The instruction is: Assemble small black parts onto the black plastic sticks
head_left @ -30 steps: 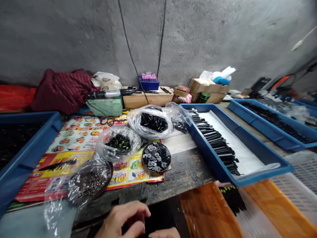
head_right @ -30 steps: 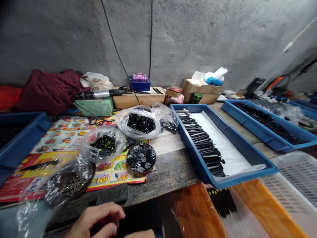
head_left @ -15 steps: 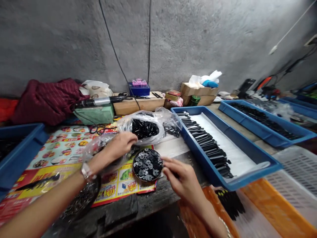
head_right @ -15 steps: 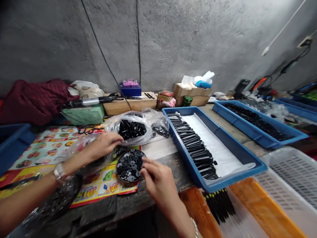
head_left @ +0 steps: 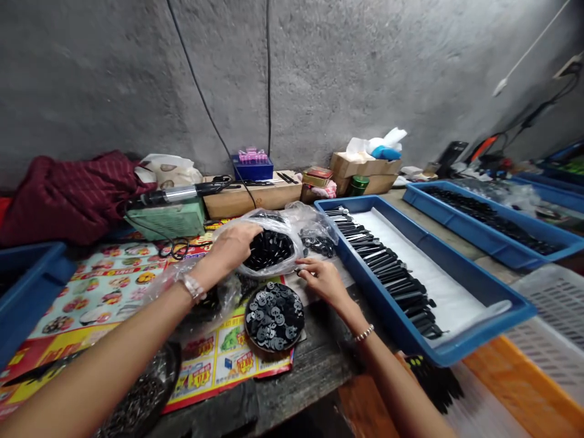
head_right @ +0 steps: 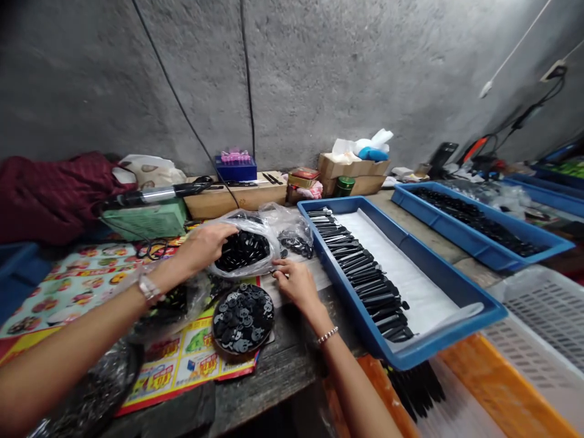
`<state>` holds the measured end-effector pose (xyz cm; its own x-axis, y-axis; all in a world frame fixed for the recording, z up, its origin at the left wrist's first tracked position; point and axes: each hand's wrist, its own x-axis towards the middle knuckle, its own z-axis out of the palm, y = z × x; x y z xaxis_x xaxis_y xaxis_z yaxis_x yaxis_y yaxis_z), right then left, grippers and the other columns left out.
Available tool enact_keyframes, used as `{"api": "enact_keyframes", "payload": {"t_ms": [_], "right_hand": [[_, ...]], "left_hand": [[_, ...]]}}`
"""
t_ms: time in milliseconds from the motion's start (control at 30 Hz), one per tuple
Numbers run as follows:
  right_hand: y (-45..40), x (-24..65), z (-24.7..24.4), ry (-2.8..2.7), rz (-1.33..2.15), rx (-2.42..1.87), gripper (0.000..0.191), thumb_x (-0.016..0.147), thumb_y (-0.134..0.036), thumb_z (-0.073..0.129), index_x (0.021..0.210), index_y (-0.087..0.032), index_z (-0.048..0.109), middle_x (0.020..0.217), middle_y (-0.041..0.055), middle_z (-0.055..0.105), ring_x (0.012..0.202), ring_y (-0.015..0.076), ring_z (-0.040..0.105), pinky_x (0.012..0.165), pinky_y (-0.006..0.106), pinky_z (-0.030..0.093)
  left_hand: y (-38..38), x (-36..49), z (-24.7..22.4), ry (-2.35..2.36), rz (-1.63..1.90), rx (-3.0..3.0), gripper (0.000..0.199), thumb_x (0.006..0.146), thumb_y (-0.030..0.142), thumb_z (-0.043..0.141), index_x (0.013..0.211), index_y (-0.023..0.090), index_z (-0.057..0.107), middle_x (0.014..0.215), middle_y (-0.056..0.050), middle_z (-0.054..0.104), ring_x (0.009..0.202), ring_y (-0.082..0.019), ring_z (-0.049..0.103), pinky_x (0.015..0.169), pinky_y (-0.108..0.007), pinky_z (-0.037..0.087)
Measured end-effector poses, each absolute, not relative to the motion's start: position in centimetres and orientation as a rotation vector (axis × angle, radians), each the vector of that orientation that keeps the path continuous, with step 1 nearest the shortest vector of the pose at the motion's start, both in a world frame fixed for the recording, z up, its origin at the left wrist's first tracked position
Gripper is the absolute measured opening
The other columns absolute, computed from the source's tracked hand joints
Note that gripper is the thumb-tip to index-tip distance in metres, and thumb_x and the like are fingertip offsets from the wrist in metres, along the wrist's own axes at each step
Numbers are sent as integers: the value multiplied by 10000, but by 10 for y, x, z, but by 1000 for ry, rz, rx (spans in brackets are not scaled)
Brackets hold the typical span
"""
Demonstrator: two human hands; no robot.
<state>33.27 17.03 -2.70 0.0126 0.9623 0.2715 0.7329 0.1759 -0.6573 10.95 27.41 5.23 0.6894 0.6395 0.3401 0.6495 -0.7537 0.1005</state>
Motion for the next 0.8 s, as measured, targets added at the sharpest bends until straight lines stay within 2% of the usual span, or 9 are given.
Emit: {"api": "enact_keyframes", "payload": {"t_ms": [267, 367, 467, 600, 667, 800], "right_hand": [[170, 335, -30, -1714, 479, -1561, 231, 806, -92, 591, 735, -202, 781, 1109, 67, 738, 919, 244, 709, 828, 333, 527], [166, 334, -24, -1676, 501, -1515, 213, 812, -132, 588, 735, -190, 778, 1068, 89, 750, 890, 247, 707, 785, 331, 538], [148, 331, -7, -1609, 520, -1469, 223, 848, -211, 565, 773, -165, 770, 1020, 105, 755, 734, 215, 702, 640, 292, 550], [89, 315, 14, -1509, 704, -1367, 267, 892, -329, 559, 880, -154, 761, 901, 93, 747, 529, 154, 620, 478, 243, 496], [52, 299, 11, -1412, 910, -1325, 293, 891, -399, 586, 869, -167, 763, 766, 69, 723, 471, 139, 576, 451, 236, 464], [-10, 260, -28, -1193, 1294, -1328, 544, 826, -641, 573, 712, -141, 754, 588, 64, 645, 386, 121, 514, 368, 217, 370]], "left_hand": [[278, 117, 46, -1113, -565, -2867, 307, 793, -15, 485, 964, 123, 700, 929, -134, 681, 964, -287, 604, 882, -417, 468], [274, 113, 49, -1162, -667, -2883, 281, 800, 26, 516, 989, 129, 696, 967, -135, 670, 999, -299, 584, 909, -438, 446], [259, 108, 55, -1251, -850, -2892, 343, 818, 56, 493, 1116, 136, 642, 1043, -116, 658, 1005, -265, 578, 917, -415, 445], [206, 92, 60, -1403, -1015, -3084, 288, 837, 155, 473, 1078, 161, 630, 790, -12, 649, 698, -167, 597, 640, -265, 497], [170, 81, 57, -1712, -1193, -3460, 235, 801, 213, 540, 1007, 163, 641, 738, 10, 644, 648, -148, 589, 597, -234, 473], [104, 57, 35, -2457, -1009, -3755, 150, 694, 211, 647, 826, 149, 679, 565, 29, 637, 518, -129, 564, 540, -224, 440]]}}
